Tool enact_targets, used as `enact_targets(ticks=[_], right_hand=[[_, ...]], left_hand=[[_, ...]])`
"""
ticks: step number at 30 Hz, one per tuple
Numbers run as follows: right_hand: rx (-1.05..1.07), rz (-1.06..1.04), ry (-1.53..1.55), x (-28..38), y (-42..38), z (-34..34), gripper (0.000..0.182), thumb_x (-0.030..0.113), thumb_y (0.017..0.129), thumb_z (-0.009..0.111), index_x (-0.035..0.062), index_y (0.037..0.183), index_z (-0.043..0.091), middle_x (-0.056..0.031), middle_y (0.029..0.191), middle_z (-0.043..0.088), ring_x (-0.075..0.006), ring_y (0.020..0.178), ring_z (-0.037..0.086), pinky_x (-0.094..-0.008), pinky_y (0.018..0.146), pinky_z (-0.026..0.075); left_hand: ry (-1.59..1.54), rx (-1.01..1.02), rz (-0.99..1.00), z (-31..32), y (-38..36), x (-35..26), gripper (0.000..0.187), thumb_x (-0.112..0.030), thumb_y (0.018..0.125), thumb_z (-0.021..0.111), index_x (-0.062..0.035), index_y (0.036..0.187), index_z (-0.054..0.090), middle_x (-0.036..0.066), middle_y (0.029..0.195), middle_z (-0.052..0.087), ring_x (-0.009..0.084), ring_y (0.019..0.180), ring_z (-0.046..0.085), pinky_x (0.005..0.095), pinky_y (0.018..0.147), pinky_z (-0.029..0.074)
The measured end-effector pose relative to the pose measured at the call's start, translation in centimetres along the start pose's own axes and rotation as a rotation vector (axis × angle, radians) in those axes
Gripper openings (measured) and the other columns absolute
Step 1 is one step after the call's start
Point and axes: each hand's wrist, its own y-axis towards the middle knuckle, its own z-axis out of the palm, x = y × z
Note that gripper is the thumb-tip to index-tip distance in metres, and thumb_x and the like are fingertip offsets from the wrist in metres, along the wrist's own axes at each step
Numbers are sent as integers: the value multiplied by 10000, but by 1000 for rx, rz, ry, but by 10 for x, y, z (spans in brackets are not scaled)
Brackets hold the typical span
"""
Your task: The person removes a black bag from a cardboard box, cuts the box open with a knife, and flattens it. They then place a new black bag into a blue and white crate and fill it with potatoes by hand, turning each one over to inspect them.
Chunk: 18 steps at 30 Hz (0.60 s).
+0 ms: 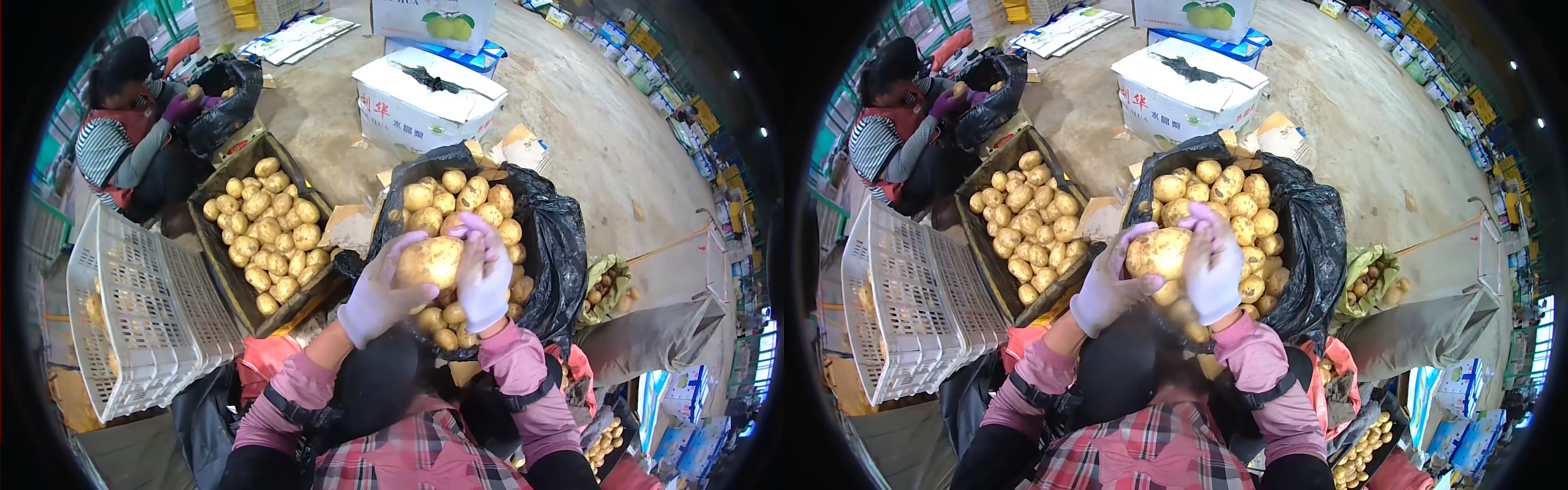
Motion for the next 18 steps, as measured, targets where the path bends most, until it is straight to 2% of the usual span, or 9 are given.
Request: enact_targets(ticks=[1,4,5,7,9,12,13,16,18], right_hand=[[-13,62,99,0,7,-3,286,116,1031,478,-32,1264,553,-87,1012,666,-107,957,590,-243,877,467],[59,166,152,-3,12,-9,328,126,1006,552,-30,1295,531,-100,1043,665,-136,994,602,-267,896,475],[41,18,20,-13,10,0,413,174,952,645,-19,1299,531,-136,1082,666,-184,1017,624,-283,899,482],[49,-257,-419,3,3,6,456,186,908,686,-10,1292,540,-163,1108,655,-211,1034,630,-293,882,490],[89,-373,-617,-5,1,-1,467,200,874,697,3,1273,556,-183,1039,663,-254,951,665,-304,791,510],[92,301,-419,21,14,-12,402,167,907,642,-4,1262,557,-138,894,672,-192,786,663,-288,708,505],[51,289,-226,6,15,-21,309,128,957,558,2,1239,570,-61,792,655,-124,661,602,-266,615,491],[24,350,180,-16,15,-38,257,90,990,505,18,1222,590,-13,808,634,-65,677,557,-241,589,484],[101,436,296,-14,14,-45,265,147,1014,520,29,1243,583,-6,886,634,-60,711,561,-224,640,507]], left_hand=[[-23,-23,14,7,-2,-10,796,-108,767,829,17,1425,399,73,1299,541,130,1197,508,299,1014,440],[437,-103,123,10,-1,-8,789,-102,762,833,32,1417,416,95,1309,555,135,1180,532,303,1031,431],[515,-105,124,10,-1,-1,798,-97,754,838,38,1418,416,103,1314,557,139,1176,538,305,1034,432],[659,-106,145,15,4,12,816,-88,740,848,50,1419,417,119,1325,560,146,1169,551,308,1040,433],[683,-93,76,26,1,2,835,-60,732,844,55,1430,401,126,1336,556,148,1170,557,306,1034,442],[628,-62,47,36,0,-3,829,-22,723,836,56,1426,403,127,1324,566,152,1163,572,310,1019,462],[536,-44,43,37,1,-4,822,-11,719,833,55,1420,408,126,1317,570,154,1162,574,313,1016,466],[147,15,0,35,0,-12,806,16,706,829,50,1402,423,120,1304,578,161,1167,577,319,1014,473],[49,-27,-38,29,0,-18,795,23,704,827,32,1396,434,107,1299,577,169,1171,572,325,1021,471]])
